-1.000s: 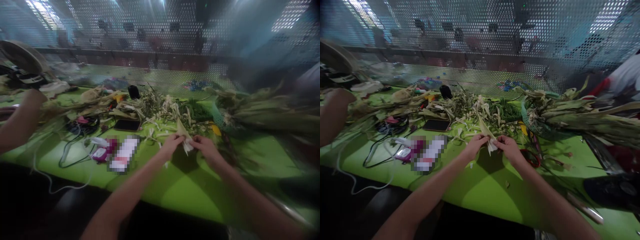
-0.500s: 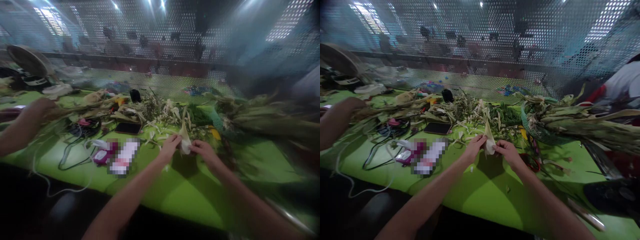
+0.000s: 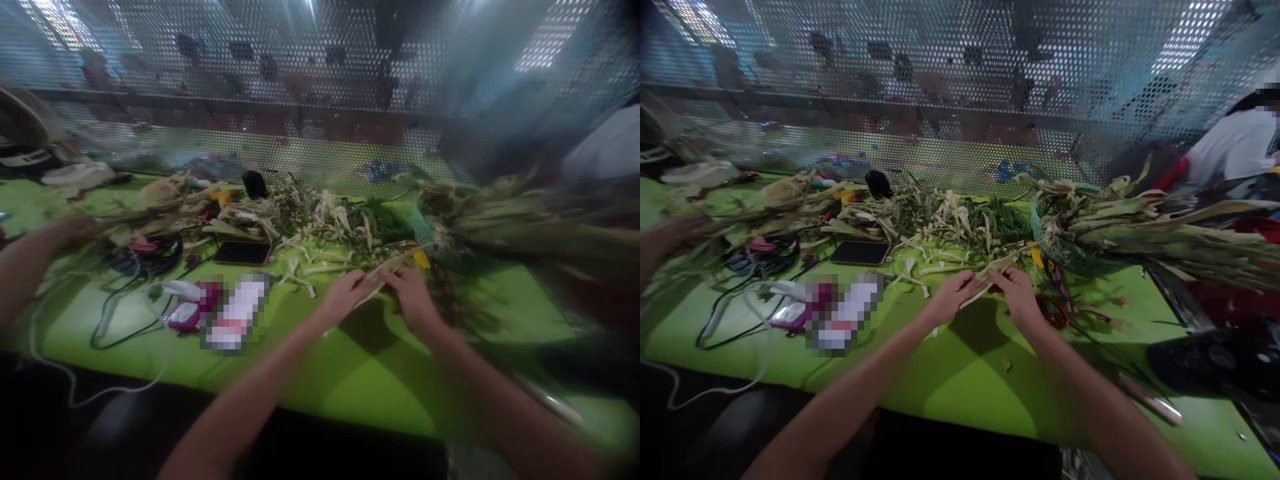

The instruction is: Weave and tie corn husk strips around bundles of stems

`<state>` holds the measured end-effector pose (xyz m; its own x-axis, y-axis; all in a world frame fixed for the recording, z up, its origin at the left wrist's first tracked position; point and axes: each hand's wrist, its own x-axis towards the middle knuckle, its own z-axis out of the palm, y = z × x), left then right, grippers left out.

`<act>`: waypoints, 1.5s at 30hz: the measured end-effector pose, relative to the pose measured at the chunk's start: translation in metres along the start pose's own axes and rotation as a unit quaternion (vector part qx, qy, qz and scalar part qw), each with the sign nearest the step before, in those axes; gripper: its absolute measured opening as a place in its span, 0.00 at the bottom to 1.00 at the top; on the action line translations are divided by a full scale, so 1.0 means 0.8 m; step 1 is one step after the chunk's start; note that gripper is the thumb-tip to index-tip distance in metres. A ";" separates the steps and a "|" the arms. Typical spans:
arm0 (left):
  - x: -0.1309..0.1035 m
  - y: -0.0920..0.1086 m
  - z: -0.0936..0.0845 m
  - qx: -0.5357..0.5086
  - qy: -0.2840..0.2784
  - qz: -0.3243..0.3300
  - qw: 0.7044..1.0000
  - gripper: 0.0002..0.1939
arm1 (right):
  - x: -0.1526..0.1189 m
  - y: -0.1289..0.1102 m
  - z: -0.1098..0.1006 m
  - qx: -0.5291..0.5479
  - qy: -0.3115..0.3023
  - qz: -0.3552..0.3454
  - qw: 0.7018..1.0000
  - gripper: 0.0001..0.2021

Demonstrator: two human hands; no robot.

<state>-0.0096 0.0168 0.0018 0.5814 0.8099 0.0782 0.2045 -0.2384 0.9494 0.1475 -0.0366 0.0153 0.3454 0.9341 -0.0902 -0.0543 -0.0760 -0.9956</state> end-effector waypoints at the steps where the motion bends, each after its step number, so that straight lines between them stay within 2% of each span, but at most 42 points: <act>1: 0.000 0.000 -0.001 -0.002 -0.004 0.005 1.000 0.18 | -0.001 -0.003 -0.001 -0.003 0.011 -0.002 1.000 0.15; 7: -0.002 -0.001 -0.004 -0.049 -0.062 -0.028 0.996 0.17 | -0.005 -0.024 -0.002 -0.058 0.066 -0.029 0.996 0.14; 10: 0.001 0.001 -0.015 -0.048 -0.047 -0.014 0.998 0.16 | -0.005 -0.029 -0.005 -0.089 0.081 -0.042 0.992 0.15; 13: 0.008 -0.001 -0.041 -0.035 0.031 -0.030 0.998 0.13 | 0.002 -0.026 -0.011 -0.076 0.116 -0.061 0.988 0.15; 15: 0.014 -0.008 -0.064 -0.044 0.149 -0.048 0.987 0.12 | 0.009 -0.020 -0.017 -0.044 0.121 -0.072 0.989 0.15; 17: 0.020 -0.019 -0.085 0.004 0.275 -0.040 0.961 0.12 | 0.016 -0.011 -0.022 -0.041 0.094 -0.076 0.992 0.14; 18: 0.023 -0.024 -0.094 0.039 0.307 -0.047 0.950 0.12 | 0.019 -0.007 -0.023 -0.058 0.074 -0.078 0.992 0.13; 21: 0.025 -0.031 -0.111 0.187 0.303 -0.109 0.928 0.11 | 0.024 0.003 -0.025 -0.167 0.007 -0.117 0.979 0.11; 23: 0.021 -0.027 -0.113 0.297 0.306 -0.127 0.896 0.14 | 0.025 0.007 -0.026 -0.236 -0.015 -0.160 0.958 0.10; 25: 0.016 -0.018 -0.110 0.386 0.328 -0.095 0.857 0.22 | 0.026 0.009 -0.029 -0.273 -0.014 -0.185 0.944 0.09; 27: 0.011 -0.012 -0.103 0.437 0.303 -0.042 0.846 0.20 | 0.028 0.010 -0.034 -0.290 -0.003 -0.190 0.938 0.09; 30: 0.008 -0.014 -0.092 0.473 0.157 0.001 0.867 0.12 | 0.034 0.013 -0.041 -0.294 0.017 -0.188 0.937 0.09; 32: 0.010 -0.021 -0.089 0.490 0.104 0.000 0.866 0.11 | 0.037 0.014 -0.045 -0.287 0.025 -0.185 0.940 0.09; 35: 0.013 -0.029 -0.090 0.496 0.090 -0.013 0.864 0.06 | 0.039 0.014 -0.047 -0.278 0.032 -0.182 0.943 0.09; 38: 0.015 -0.027 -0.094 0.460 0.107 -0.011 0.881 0.06 | 0.037 0.012 -0.045 -0.273 0.041 -0.180 0.944 0.09; 40: 0.015 -0.023 -0.093 0.390 0.123 -0.017 0.912 0.08 | 0.034 0.009 -0.043 -0.264 0.041 -0.183 0.946 0.09; 43: 0.013 -0.019 -0.089 0.217 0.114 -0.048 0.968 0.10 | 0.028 0.005 -0.036 -0.257 0.023 -0.184 0.949 0.09; 45: 0.011 -0.017 -0.087 0.115 0.100 -0.066 0.986 0.13 | 0.024 0.002 -0.031 -0.260 0.009 -0.179 0.949 0.10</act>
<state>-0.0622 0.0643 0.0108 0.3754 0.9260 0.0393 0.4545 -0.2209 0.8629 0.1774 -0.0278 0.0110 0.2702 0.9272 0.2594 0.5378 0.0781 -0.8394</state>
